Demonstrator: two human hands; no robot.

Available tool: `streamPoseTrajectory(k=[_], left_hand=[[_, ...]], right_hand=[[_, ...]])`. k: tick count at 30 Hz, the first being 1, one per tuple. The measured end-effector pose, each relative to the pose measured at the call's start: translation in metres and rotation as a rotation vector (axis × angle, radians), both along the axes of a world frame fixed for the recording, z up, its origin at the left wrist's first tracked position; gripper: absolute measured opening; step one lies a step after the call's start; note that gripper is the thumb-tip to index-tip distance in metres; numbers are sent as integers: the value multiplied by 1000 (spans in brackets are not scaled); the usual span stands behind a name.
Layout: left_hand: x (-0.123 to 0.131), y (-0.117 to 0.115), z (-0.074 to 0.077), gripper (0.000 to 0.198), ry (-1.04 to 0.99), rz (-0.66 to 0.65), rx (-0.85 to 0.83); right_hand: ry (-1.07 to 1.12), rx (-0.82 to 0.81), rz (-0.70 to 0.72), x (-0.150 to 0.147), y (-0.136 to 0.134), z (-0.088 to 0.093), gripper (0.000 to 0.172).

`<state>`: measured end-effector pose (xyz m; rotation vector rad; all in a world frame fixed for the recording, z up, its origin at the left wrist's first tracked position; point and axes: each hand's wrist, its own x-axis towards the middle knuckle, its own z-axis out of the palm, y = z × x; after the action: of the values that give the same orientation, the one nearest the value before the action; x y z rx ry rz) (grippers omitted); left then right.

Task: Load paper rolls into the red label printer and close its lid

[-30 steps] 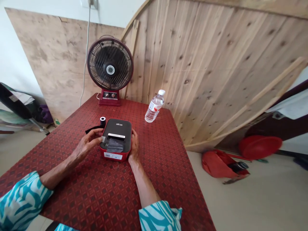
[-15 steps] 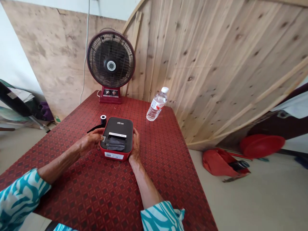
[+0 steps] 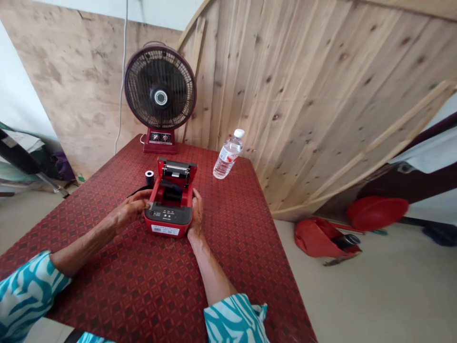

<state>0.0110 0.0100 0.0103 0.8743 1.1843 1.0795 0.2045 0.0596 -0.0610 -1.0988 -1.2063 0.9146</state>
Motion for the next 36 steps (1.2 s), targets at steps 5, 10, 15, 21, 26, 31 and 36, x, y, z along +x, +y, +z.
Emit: streamPoseTrajectory(k=[5, 10, 15, 21, 26, 31, 36], left_hand=[[-5, 0, 7, 62, 105, 13, 41], [-6, 5, 37, 24, 569, -60, 390], [25, 33, 68, 22, 1295, -462, 634], [60, 69, 65, 28, 1739, -663, 503], [67, 73, 63, 33, 1874, -702, 498], [66, 69, 77, 29, 1901, -699, 508], [43, 47, 104, 35, 1747, -664, 611]], right_hand=[[50, -16, 29, 0, -1, 4, 54], [102, 5, 63, -1, 2, -1, 57], [140, -2, 70, 0, 4, -6, 52], [179, 25, 89, -3, 9, -11, 48], [219, 45, 103, -6, 13, -10, 46], [230, 56, 103, -5, 12, -6, 46], [217, 75, 107, -4, 11, -6, 45]])
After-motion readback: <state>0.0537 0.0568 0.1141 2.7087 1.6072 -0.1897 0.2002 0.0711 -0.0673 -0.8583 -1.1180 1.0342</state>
